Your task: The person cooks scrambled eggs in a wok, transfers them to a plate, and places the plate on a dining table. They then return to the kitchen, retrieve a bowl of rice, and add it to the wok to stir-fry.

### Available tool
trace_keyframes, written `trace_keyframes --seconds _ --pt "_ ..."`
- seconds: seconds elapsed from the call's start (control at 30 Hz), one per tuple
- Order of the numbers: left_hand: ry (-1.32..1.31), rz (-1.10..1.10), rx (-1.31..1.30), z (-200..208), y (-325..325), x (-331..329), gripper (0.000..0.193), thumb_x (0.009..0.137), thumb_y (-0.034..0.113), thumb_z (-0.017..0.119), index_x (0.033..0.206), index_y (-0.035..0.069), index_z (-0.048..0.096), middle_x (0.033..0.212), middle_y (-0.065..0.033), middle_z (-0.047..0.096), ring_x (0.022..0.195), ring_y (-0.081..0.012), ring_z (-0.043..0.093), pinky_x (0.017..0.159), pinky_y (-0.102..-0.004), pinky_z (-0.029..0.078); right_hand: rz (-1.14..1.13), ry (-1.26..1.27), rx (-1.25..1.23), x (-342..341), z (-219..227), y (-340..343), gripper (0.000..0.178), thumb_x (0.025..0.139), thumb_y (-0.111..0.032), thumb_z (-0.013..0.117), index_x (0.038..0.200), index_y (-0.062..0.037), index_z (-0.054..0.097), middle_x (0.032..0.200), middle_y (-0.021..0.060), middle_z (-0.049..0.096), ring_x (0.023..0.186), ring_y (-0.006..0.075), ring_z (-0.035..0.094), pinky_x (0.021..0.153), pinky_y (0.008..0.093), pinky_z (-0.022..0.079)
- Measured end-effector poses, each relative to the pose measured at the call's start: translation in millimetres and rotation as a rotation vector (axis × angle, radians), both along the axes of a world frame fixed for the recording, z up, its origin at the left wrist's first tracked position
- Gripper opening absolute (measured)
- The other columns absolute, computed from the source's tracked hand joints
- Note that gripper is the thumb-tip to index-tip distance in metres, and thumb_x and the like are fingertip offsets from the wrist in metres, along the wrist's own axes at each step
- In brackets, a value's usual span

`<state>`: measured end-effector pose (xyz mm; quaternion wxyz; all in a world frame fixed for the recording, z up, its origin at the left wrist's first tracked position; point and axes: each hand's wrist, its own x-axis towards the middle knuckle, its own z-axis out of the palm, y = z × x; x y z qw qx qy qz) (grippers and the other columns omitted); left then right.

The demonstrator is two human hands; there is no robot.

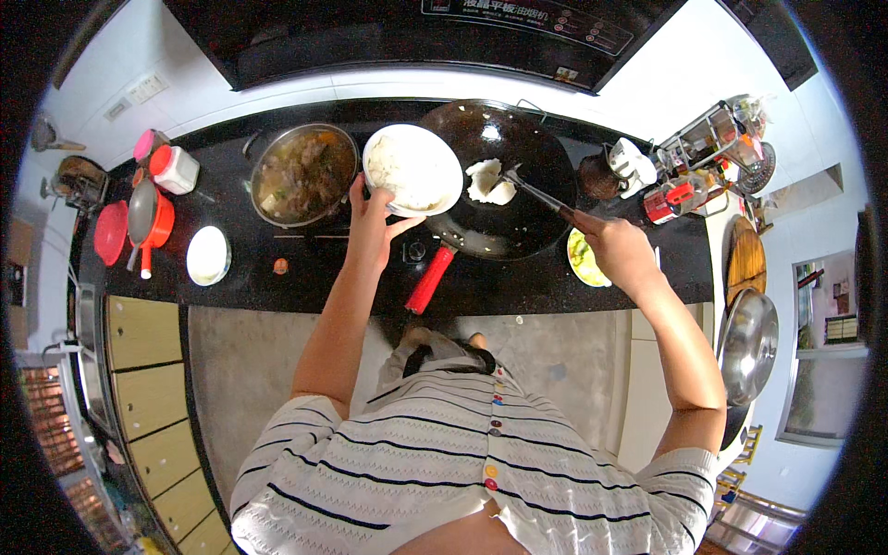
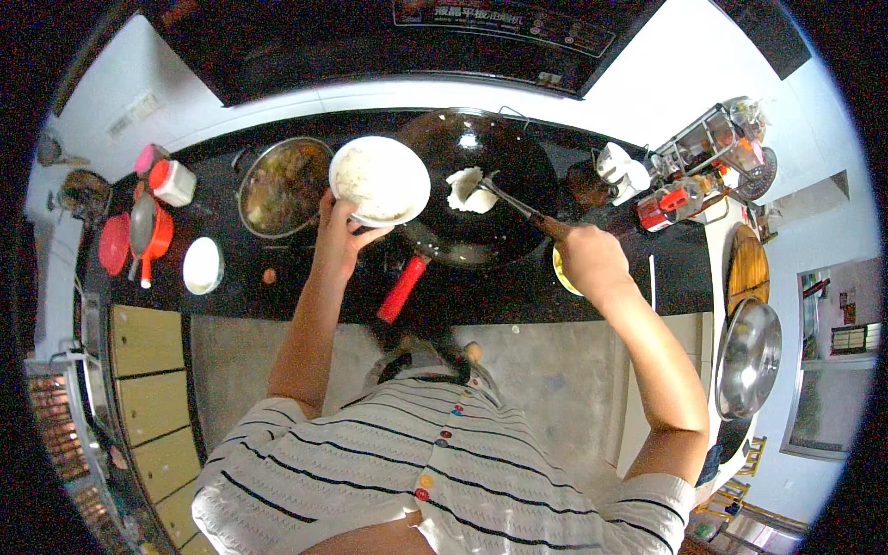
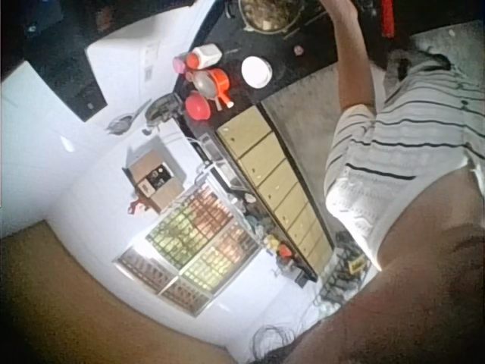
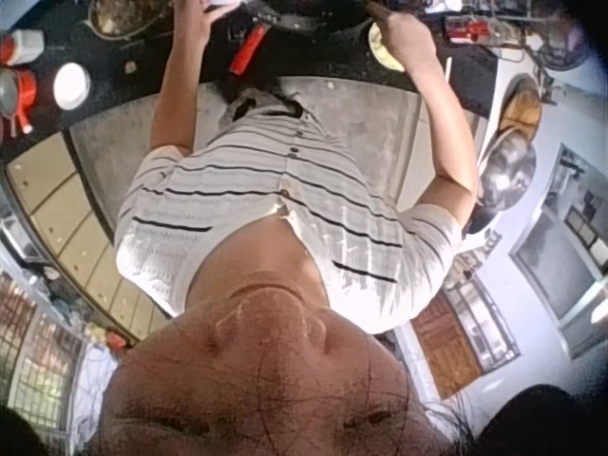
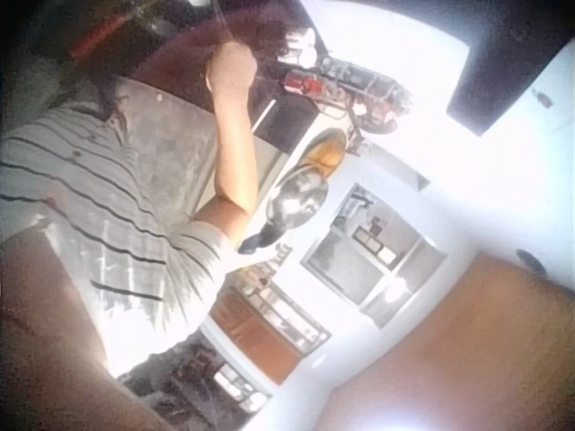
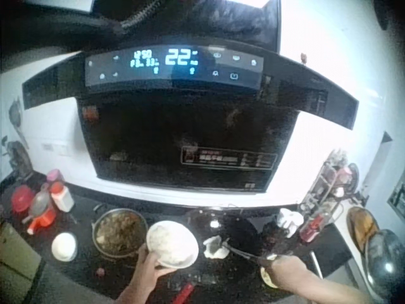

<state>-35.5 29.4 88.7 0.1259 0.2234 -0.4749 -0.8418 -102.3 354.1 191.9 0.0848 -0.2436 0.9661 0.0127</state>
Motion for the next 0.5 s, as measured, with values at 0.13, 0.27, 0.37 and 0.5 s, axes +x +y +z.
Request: trace_keyframes --seconds 0.13,0.27,0.37,0.5 --pt "-0.035 -0.005 -0.005 -1.7 0.3 2.2 0.063 0.086 0.018 0.049 0.141 0.010 0.020 0.134 -0.0206 0.041 0.120 -0.0385 0.050 0.086 -0.0585 0.053 0.100 -0.029 0.009 -21.1 -3.6 -14.7 0.030 0.087 -0.011 0.053 0.114 -0.0167 0.064 0.082 0.0184 0.066 0.079 0.0366 0.065 0.068 0.0469 0.053" --pt "-0.035 -0.028 0.012 -0.1 5.1 0.4 0.061 0.087 0.018 0.049 0.141 0.009 0.020 0.134 -0.0210 0.040 0.120 -0.0382 0.049 0.087 -0.0584 0.053 0.110 -0.048 -0.144 -50.8 -29.4 -2.2 0.025 0.086 -0.011 0.052 0.107 -0.0144 0.066 0.082 0.0197 0.066 0.082 0.0370 0.065 0.072 0.0469 0.053" --pt "-0.036 -0.025 -0.014 -0.6 0.6 5.7 0.060 0.088 0.018 0.048 0.140 0.009 0.021 0.134 -0.0213 0.039 0.121 -0.0379 0.048 0.088 -0.0564 0.053 -0.004 -0.093 0.024 -36.3 -23.8 -22.9 0.039 0.086 -0.013 0.058 0.124 -0.0164 0.059 0.094 0.0233 0.065 0.088 0.0395 0.062 0.074 0.0443 0.052" --pt "-0.010 -0.051 -0.026 -1.9 -1.3 6.8 0.059 0.090 0.020 0.050 0.140 0.009 0.022 0.134 -0.0196 0.038 0.122 -0.0377 0.047 0.088 -0.0553 0.054 0.070 -0.133 -0.405 -34.7 -34.5 17.1 0.039 0.088 -0.011 0.058 0.127 -0.0101 0.056 0.086 0.0178 0.066 0.074 0.0283 0.066 0.069 0.0396 0.053"
